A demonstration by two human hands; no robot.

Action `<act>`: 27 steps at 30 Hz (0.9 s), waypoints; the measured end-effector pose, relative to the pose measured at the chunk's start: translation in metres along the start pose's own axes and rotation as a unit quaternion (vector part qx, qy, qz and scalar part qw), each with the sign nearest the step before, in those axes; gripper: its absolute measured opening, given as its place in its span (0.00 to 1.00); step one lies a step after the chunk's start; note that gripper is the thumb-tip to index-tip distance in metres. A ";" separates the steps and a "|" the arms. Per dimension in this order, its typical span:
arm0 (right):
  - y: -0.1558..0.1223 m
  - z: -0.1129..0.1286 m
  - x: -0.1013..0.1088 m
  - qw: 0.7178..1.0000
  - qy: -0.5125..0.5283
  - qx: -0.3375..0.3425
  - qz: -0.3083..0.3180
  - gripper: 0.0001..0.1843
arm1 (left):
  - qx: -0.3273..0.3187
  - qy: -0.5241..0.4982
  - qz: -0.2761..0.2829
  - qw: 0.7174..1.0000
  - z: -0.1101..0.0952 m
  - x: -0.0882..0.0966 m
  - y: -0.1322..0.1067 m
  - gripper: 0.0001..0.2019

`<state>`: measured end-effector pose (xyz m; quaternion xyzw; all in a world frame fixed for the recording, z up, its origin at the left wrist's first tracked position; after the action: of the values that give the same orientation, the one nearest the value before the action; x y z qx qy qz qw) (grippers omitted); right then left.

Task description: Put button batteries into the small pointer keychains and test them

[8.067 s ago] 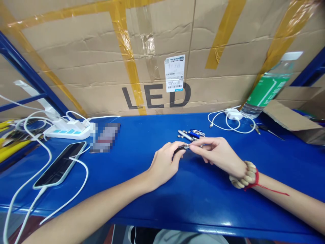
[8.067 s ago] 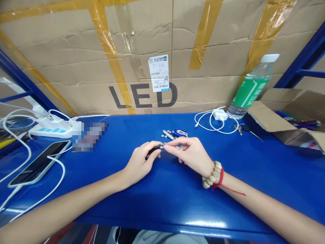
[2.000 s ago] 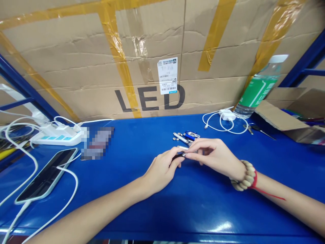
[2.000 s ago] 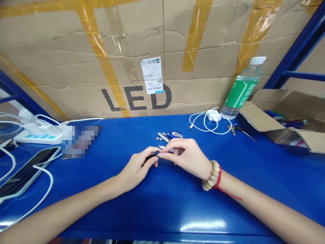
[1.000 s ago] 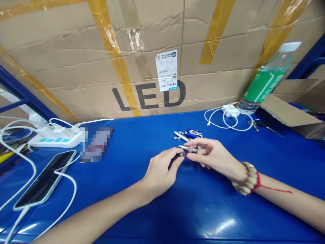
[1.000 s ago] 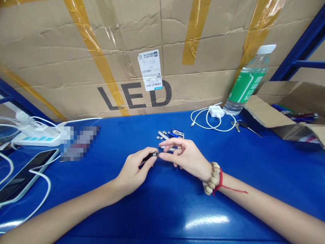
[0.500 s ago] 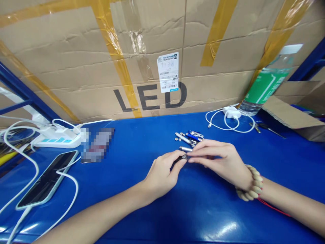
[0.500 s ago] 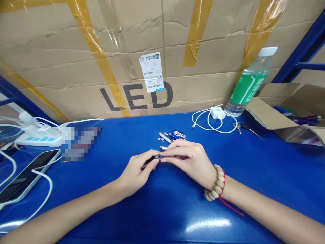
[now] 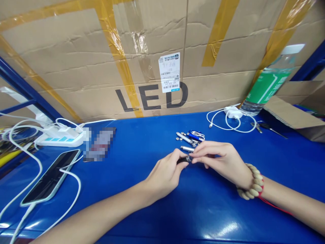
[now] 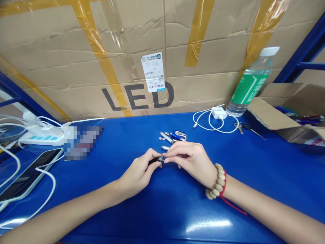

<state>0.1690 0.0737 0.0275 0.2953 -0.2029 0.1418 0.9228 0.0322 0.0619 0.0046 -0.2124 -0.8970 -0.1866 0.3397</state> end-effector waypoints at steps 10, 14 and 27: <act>-0.001 -0.008 -0.010 0.994 0.038 -0.092 0.042 0.11 | -0.048 0.062 -0.008 0.997 -0.004 -0.001 -0.003 0.05; -0.002 -0.014 -0.016 0.983 0.063 -0.166 0.053 0.14 | -0.069 0.107 -0.024 0.992 -0.005 -0.002 -0.004 0.05; -0.007 -0.029 -0.025 0.930 0.150 -0.310 0.124 0.16 | -0.089 0.084 -0.025 0.992 -0.007 0.001 -0.005 0.13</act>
<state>0.1580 0.0817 -0.0087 -0.0580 -0.1309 0.2276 0.9632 0.0328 0.0542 0.0089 -0.2024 -0.8501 -0.2912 0.3892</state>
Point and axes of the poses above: each hand's wrist, its own y-axis towards the middle knuckle, its own x-axis out of the back of the hand, z = x × y, the point moved 6 cm from there along y, towards the middle knuckle
